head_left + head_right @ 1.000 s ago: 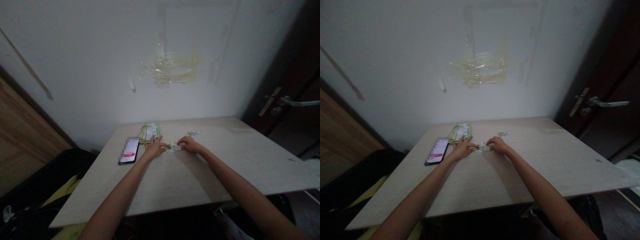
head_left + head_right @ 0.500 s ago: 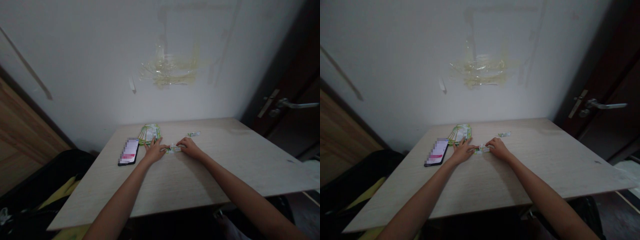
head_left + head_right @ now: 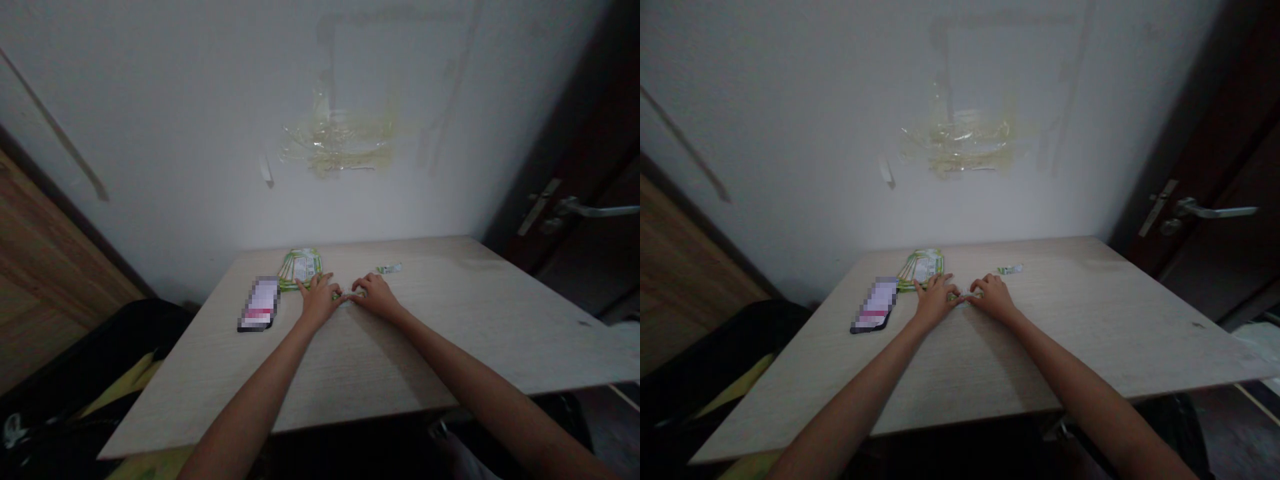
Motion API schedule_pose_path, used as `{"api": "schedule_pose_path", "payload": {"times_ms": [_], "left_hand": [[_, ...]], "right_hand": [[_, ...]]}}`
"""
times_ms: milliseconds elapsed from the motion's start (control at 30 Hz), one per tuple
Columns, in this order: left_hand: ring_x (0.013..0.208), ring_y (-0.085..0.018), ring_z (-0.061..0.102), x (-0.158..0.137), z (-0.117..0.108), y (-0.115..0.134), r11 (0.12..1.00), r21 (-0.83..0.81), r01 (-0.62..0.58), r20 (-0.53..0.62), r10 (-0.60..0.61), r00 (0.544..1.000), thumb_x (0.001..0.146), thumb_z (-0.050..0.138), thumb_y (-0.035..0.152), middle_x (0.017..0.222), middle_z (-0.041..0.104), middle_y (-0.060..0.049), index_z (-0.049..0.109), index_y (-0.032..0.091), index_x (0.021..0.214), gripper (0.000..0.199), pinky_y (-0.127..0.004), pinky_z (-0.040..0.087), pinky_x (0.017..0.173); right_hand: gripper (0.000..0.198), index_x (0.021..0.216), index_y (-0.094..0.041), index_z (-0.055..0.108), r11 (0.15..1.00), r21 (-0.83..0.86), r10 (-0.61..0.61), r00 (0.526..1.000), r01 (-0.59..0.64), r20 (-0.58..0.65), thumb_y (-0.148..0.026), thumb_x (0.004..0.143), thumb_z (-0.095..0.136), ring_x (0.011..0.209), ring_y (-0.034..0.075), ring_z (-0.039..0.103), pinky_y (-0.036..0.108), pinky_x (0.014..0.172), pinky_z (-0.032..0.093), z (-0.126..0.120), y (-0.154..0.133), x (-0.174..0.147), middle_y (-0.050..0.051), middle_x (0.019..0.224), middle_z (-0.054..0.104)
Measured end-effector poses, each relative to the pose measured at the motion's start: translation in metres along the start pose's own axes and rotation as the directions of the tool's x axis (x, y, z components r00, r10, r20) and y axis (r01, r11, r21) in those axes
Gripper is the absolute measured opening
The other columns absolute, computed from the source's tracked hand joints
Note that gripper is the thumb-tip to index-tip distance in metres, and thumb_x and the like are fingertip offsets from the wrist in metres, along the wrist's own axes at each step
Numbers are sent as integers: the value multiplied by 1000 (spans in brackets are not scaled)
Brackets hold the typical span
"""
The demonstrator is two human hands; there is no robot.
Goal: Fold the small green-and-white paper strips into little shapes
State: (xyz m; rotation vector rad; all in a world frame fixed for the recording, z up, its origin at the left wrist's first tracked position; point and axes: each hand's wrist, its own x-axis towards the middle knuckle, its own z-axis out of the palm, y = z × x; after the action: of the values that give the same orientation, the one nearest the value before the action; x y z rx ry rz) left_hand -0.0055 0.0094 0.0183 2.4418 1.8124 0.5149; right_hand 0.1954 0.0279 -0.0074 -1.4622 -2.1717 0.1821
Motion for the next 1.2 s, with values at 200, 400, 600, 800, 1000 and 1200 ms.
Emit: {"api": "schedule_pose_path", "payload": {"times_ms": [200,400,600,800,1000,1200], "left_hand": [[142,-36,30,4,3,0,1000,-7,2,0,-2,1000,88,55,59,148,49,-1,72,31,94,33,-81,-2,107],[140,-36,32,6,-1,2,1000,-24,19,55,-17,998,86,60,58,149,48,-1,71,32,96,31,-80,1,107],[139,-37,34,6,-3,-1,998,-44,48,62,-45,997,84,65,49,148,50,-1,71,33,98,22,-83,3,105],[147,-40,19,5,-10,-16,994,-81,70,156,-56,986,83,66,46,156,39,5,72,43,106,24,-80,0,107],[150,-39,10,4,-11,-29,993,-95,68,211,-47,976,87,62,47,159,33,8,70,50,111,25,-79,-5,106],[150,-42,6,5,-9,-31,994,-80,77,238,-56,970,88,60,49,161,29,5,68,51,114,28,-82,-2,104]], "right_hand": [[45,102,-26,72,1000,-9,12,1000,-12,-6,-63,79,67,105,26,52,37,92,40,1,-1,2,10,102,59],[37,100,-26,74,1000,19,19,1000,-19,22,-55,78,72,104,26,52,38,94,39,-1,-2,5,9,101,60],[26,101,-26,77,997,77,15,997,-21,75,-36,77,74,101,24,55,36,93,40,-4,8,9,8,99,64],[27,101,-25,78,978,202,-77,989,50,128,-26,75,70,100,24,61,36,94,43,-10,25,12,7,101,71],[28,103,-22,77,950,284,-190,964,132,187,-21,77,67,100,23,64,36,96,45,-19,30,13,7,102,75],[30,105,-24,76,952,281,-188,957,122,219,-20,77,68,107,23,62,39,101,42,-18,36,15,6,108,73]]}}
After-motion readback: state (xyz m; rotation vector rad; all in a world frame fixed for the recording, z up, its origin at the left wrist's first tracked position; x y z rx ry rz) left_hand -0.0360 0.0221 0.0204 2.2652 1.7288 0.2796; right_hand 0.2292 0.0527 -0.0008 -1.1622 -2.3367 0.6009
